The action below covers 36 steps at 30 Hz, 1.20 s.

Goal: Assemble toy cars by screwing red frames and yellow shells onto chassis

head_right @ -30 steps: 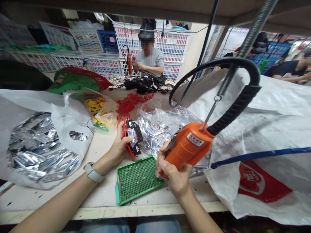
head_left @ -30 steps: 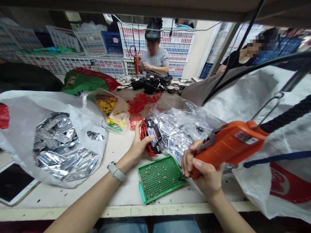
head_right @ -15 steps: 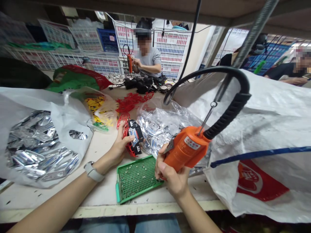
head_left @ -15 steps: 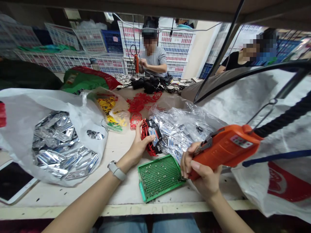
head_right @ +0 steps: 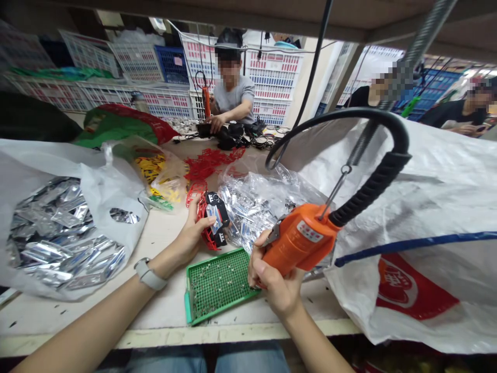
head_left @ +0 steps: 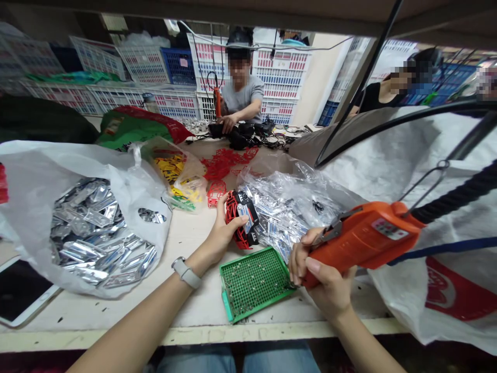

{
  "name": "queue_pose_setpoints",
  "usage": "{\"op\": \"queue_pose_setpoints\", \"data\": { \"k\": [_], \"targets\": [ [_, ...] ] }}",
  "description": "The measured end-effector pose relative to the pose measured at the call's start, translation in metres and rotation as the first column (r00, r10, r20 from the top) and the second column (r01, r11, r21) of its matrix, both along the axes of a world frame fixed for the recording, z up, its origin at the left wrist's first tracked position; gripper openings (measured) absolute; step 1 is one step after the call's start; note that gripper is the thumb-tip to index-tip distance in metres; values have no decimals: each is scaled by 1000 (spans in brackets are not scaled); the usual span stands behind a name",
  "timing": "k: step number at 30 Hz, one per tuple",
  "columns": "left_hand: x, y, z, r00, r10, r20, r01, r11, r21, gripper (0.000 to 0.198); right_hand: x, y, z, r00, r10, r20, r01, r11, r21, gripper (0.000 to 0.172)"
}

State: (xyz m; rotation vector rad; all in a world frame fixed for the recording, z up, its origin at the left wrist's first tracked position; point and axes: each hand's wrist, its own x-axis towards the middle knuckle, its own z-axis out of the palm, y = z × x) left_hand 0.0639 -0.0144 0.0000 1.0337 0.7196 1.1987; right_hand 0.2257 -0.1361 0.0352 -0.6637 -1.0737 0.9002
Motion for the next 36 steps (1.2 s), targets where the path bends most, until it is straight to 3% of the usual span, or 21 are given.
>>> {"op": "queue_pose_setpoints", "data": {
  "k": [10, 19, 23, 26, 29, 31, 33, 34, 36],
  "targets": [
    [0, 1, -2, 999, -13, -35, 13, 1000, 7, 85, -3, -3, 4, 999, -31, -15, 31, 1000, -2, 17],
    [-1, 0, -1, 998, -34, -59, 34, 999, 12, 90, 2, -5, -5, 1000, 15, 4, -15, 1000, -5, 17],
    [-1, 2, 1, 996, -39, -82, 42, 999, 27, 92, -1, -4, 2, 1000, -5, -4, 5, 1000, 8, 17],
    [-10, 0, 18, 990, 25, -142, -3, 988, 151, 94, -3, 1, 17, 994, -79, -70, 80, 997, 16, 16],
    [-29, -22, 54, 976, 23, -216, 44, 952, 302, 103, -4, 8, 35, 978, -150, -147, 161, 984, 71, 17],
    [-43, -52, 77, 929, -159, -333, 259, 925, 280, 97, -3, 12, 45, 969, -168, -182, 192, 974, 122, 18],
    [-54, -86, 86, 769, -363, -526, 494, 860, 129, 80, -3, 14, 53, 966, -154, -205, 189, 969, 159, 19],
    [-57, -102, 84, 696, -364, -619, 548, 827, 130, 77, -2, 13, 56, 967, -135, -214, 173, 970, 170, 18],
    [-58, -128, 67, 574, -225, -787, 615, 753, 234, 69, -3, 11, 61, 971, -85, -221, 127, 975, 182, 17]
  ]
}}
